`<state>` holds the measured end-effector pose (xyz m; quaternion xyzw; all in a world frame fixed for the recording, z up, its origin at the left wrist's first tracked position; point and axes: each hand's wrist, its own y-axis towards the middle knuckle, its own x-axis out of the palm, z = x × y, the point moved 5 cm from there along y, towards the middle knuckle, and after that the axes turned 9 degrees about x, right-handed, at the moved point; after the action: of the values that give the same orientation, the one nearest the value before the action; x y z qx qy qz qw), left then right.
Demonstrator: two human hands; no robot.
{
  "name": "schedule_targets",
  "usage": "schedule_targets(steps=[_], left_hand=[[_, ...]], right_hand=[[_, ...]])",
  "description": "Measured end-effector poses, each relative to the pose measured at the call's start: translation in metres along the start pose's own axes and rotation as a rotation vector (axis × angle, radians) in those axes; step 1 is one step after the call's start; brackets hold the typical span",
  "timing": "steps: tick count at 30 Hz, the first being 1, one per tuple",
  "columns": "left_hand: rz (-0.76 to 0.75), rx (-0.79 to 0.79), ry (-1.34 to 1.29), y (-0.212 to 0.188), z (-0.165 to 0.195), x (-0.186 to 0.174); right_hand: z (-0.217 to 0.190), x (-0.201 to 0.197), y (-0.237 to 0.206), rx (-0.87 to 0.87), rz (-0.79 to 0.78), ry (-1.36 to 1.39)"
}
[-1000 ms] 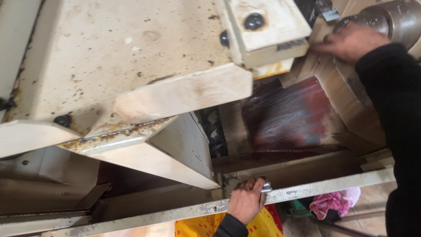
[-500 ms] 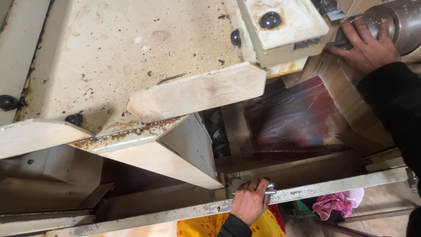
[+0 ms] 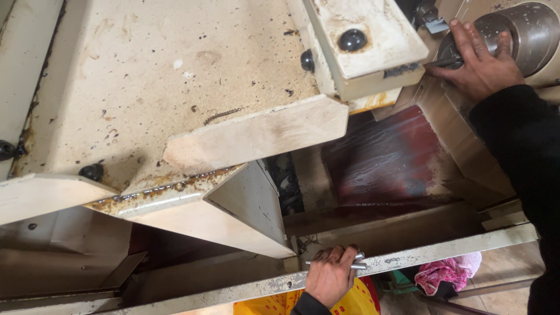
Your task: The person opens a CNC machine door, removes cylindrical metal parts, and measures them using a dial indicator on a small scale. They repeatedly place and remove the parts, then return them to the machine interior before closing the door.
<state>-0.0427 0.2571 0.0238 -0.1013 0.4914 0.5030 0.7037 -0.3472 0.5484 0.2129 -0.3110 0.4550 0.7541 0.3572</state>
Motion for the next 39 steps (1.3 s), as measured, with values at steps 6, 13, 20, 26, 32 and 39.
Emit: schedule_targets(steps=[6,13,20,26,32,39], left_hand=[[-0.045,-0.019,0.020,-0.001,-0.001,0.003],[0.021,0.020,0.041,0.005,0.006,-0.002],[-0.005,0.003,0.059,0.003,0.005,0.002],[0.013,0.016,0.082,0.001,0.002,0.008],[0.009,-0.017,0.116,0.000,-0.003,0.020],[-0.047,0.006,0.116,-0.001,-0.008,0.024]], right_hand=[[-0.001,0.010,-0.002,0.104,-0.057,0.056],[-0.072,0.011,-0.022,0.139,0.009,0.240],[-0.071,0.053,-0.001,1.230,-0.010,2.267],[-0.057,0.065,0.019,1.201,0.245,2.584],[-0.134,0.061,0.049,1.051,0.203,1.873],[-0.174,0.053,0.098,0.771,-0.086,1.353]])
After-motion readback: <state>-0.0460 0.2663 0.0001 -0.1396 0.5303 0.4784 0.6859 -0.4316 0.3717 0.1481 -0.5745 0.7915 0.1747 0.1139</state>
